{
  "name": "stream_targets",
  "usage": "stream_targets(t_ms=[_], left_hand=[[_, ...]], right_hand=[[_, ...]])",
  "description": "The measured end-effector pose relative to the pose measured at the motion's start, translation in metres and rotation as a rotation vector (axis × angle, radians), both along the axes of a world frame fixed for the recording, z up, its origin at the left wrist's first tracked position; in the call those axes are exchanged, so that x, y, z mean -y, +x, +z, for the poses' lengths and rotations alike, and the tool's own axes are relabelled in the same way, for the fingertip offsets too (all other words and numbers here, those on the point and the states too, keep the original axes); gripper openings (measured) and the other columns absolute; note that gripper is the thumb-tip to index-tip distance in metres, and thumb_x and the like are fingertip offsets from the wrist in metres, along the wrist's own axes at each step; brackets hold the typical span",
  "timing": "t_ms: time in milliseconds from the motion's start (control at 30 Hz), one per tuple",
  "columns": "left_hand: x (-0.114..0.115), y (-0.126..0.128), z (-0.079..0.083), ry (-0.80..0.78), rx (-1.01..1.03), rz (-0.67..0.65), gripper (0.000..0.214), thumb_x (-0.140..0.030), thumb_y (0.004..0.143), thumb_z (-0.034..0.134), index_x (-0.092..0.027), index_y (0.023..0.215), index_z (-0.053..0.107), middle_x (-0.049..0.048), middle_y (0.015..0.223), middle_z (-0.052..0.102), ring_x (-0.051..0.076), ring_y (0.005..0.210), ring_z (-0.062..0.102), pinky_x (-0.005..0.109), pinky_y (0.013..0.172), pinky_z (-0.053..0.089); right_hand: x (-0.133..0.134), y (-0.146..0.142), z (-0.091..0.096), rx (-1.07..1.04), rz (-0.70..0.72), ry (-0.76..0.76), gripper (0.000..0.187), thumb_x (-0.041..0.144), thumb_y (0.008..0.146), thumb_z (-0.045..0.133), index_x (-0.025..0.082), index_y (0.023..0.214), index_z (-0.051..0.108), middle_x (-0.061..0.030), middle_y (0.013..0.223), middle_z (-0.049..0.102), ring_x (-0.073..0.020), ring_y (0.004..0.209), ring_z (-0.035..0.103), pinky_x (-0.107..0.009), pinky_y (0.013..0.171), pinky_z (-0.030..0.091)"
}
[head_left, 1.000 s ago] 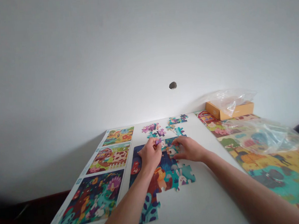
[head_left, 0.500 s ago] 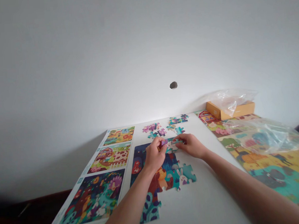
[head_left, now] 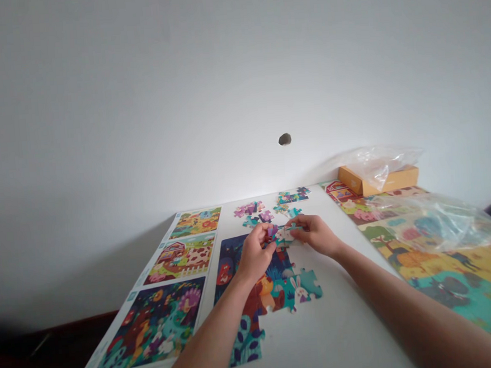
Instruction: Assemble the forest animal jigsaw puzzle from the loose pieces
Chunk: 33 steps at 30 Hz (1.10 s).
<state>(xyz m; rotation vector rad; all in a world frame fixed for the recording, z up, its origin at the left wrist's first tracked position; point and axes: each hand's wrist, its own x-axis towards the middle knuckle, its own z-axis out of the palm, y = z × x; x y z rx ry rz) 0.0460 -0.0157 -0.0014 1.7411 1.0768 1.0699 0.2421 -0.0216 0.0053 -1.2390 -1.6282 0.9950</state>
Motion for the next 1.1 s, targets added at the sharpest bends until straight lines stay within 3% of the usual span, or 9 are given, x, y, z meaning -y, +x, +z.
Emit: stream_targets(t_ms=[167,267,400,600,833,1100], left_hand=[[-0.005,-0.001,-0.006,-0.030,0.036,0.020,0.028,-0.012,0.074,0.057,-0.021,0.100,0.055,0.0024,0.092,0.071,0.017,0.082,0.068,0.027,0.074,0.052],[-0.006,-0.001,-0.007,-0.041,0.035,0.063,0.028,-0.015,0.074,0.059,-0.020,0.101,0.056,0.0015,0.089,0.071,0.016,0.076,0.068,0.026,0.071,0.052],[-0.005,-0.001,-0.005,-0.029,0.022,0.061,0.027,-0.021,0.075,0.062,-0.019,0.101,0.058,0.0016,0.086,0.071,0.016,0.074,0.067,0.027,0.070,0.052],[-0.004,-0.002,-0.002,-0.002,-0.006,0.080,0.018,-0.029,0.080,0.062,-0.018,0.094,0.066,0.0042,0.087,0.073,0.019,0.083,0.069,0.028,0.076,0.053],[-0.001,-0.001,0.004,0.029,-0.069,0.061,0.021,-0.035,0.084,0.058,-0.017,0.084,0.069,0.0033,0.080,0.072,0.018,0.074,0.067,0.026,0.069,0.049],[0.002,0.000,0.002,0.025,-0.068,-0.030,0.021,-0.035,0.085,0.058,-0.017,0.080,0.065,0.0008,0.071,0.066,0.015,0.066,0.061,0.023,0.062,0.044]], right_hand=[[-0.002,0.006,0.001,0.069,-0.068,0.033,0.030,0.029,0.076,0.058,0.015,0.099,0.069,-0.0033,0.082,0.069,-0.0156,0.068,0.058,-0.025,0.061,0.042],[-0.002,0.012,0.003,0.258,-0.146,0.072,0.029,0.024,0.074,0.057,0.018,0.097,0.072,-0.0026,0.082,0.069,-0.0166,0.070,0.058,-0.026,0.065,0.042],[-0.003,0.016,0.003,0.469,-0.149,0.083,0.030,0.023,0.073,0.055,0.021,0.097,0.074,-0.0032,0.081,0.070,-0.0186,0.074,0.060,-0.027,0.070,0.041],[-0.005,0.023,-0.001,0.616,-0.235,0.024,0.034,0.021,0.071,0.056,0.023,0.099,0.075,-0.0059,0.089,0.072,-0.0223,0.082,0.063,-0.030,0.074,0.041],[-0.005,0.029,0.004,0.784,-0.339,-0.056,0.033,0.022,0.069,0.058,0.029,0.096,0.075,-0.0056,0.094,0.072,-0.0268,0.093,0.062,-0.035,0.079,0.038],[-0.003,0.034,0.011,0.847,-0.308,-0.103,0.030,0.021,0.066,0.058,0.032,0.089,0.074,-0.0025,0.089,0.072,-0.0259,0.093,0.061,-0.038,0.082,0.035]])
